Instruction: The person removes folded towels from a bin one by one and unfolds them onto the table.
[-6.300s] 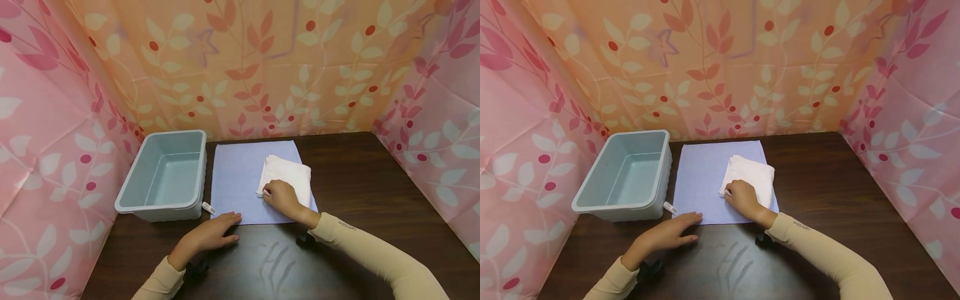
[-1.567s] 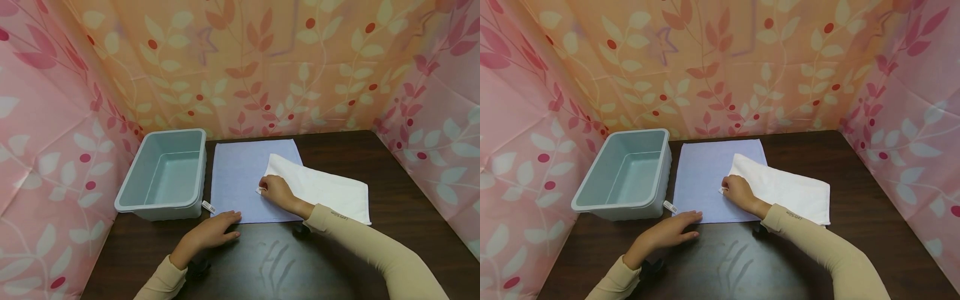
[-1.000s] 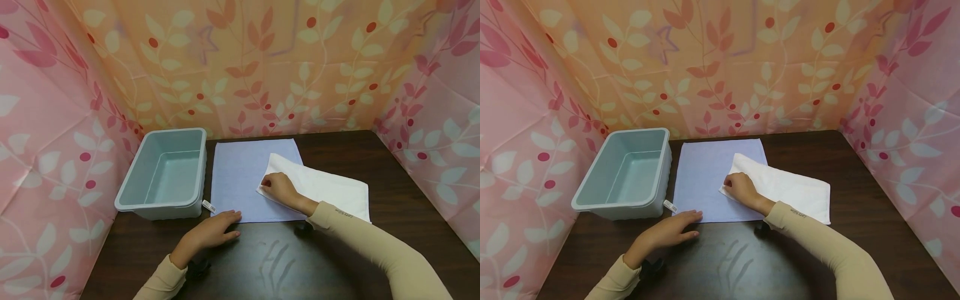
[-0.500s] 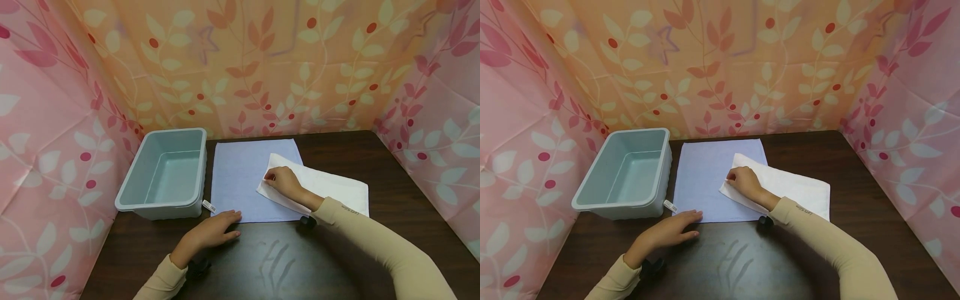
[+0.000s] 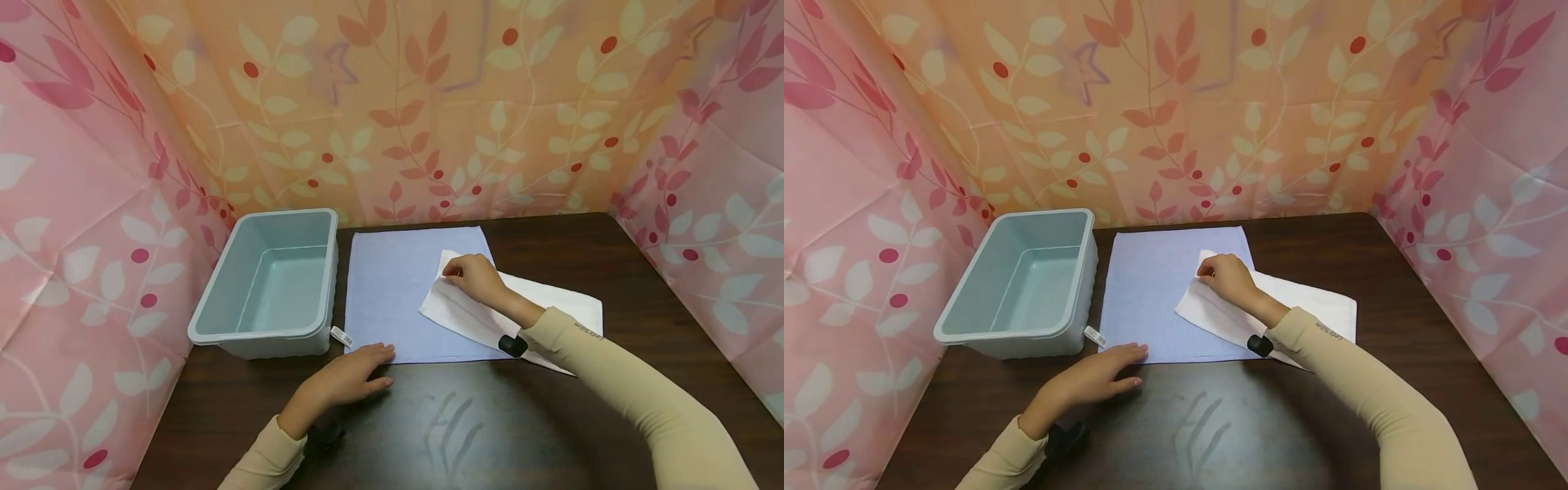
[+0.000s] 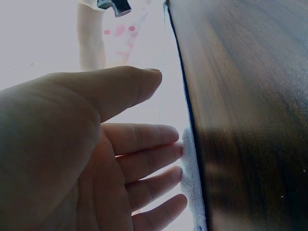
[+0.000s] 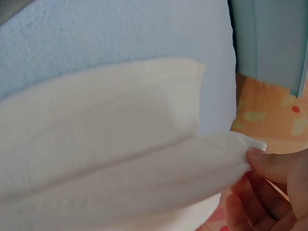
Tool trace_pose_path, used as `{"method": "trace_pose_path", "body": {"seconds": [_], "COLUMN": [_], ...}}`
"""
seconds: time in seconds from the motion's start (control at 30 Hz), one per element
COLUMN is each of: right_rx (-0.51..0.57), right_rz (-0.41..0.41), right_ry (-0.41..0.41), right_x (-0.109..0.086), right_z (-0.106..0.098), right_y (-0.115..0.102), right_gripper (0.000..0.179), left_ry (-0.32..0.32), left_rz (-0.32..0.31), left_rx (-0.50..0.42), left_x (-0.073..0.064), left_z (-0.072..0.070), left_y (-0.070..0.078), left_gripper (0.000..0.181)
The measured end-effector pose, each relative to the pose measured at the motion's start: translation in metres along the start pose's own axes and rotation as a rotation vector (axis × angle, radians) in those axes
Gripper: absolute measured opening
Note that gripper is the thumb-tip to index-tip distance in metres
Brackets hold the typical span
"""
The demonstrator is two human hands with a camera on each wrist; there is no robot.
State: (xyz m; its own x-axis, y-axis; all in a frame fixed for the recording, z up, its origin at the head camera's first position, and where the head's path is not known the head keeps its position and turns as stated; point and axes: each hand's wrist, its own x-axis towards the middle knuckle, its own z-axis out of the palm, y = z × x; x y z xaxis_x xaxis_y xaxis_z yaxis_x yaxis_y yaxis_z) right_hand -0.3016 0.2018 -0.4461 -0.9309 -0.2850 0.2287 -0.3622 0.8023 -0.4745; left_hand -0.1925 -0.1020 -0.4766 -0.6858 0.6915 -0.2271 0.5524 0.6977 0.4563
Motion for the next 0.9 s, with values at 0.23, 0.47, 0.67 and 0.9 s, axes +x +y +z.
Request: {"method": "trace_pose_path", "body": {"seconds": [0.23, 0.47, 0.67, 0.9], "right_rx": [0.009, 0.025, 0.026, 0.031], "right_rz": [0.011, 0.013, 0.020, 0.020], "right_ry": [-0.032, -0.065, -0.072, -0.094], "right_x": [0.007, 0.018, 0.029, 0.043], "right_z": [-0.017, -0.034, -0.048, -0.062], "right_y": [0.006, 0.015, 0.028, 0.042], "right_gripper": [0.010, 0.012, 0.013, 0.012], "left_ry": [0.003, 0.000, -0.001, -0.002], "left_rz": [0.000, -0.001, -0.002, -0.003], "left_rx": [0.008, 0.006, 0.008, 0.001], "left_x": [0.000, 0.000, 0.000, -0.001], "left_z": [0.000, 0.000, 0.000, 0.000], "left_y": [0.000, 0.001, 0.001, 0.002], "left_gripper": [0.057, 0.057, 0.057, 0.057]}}
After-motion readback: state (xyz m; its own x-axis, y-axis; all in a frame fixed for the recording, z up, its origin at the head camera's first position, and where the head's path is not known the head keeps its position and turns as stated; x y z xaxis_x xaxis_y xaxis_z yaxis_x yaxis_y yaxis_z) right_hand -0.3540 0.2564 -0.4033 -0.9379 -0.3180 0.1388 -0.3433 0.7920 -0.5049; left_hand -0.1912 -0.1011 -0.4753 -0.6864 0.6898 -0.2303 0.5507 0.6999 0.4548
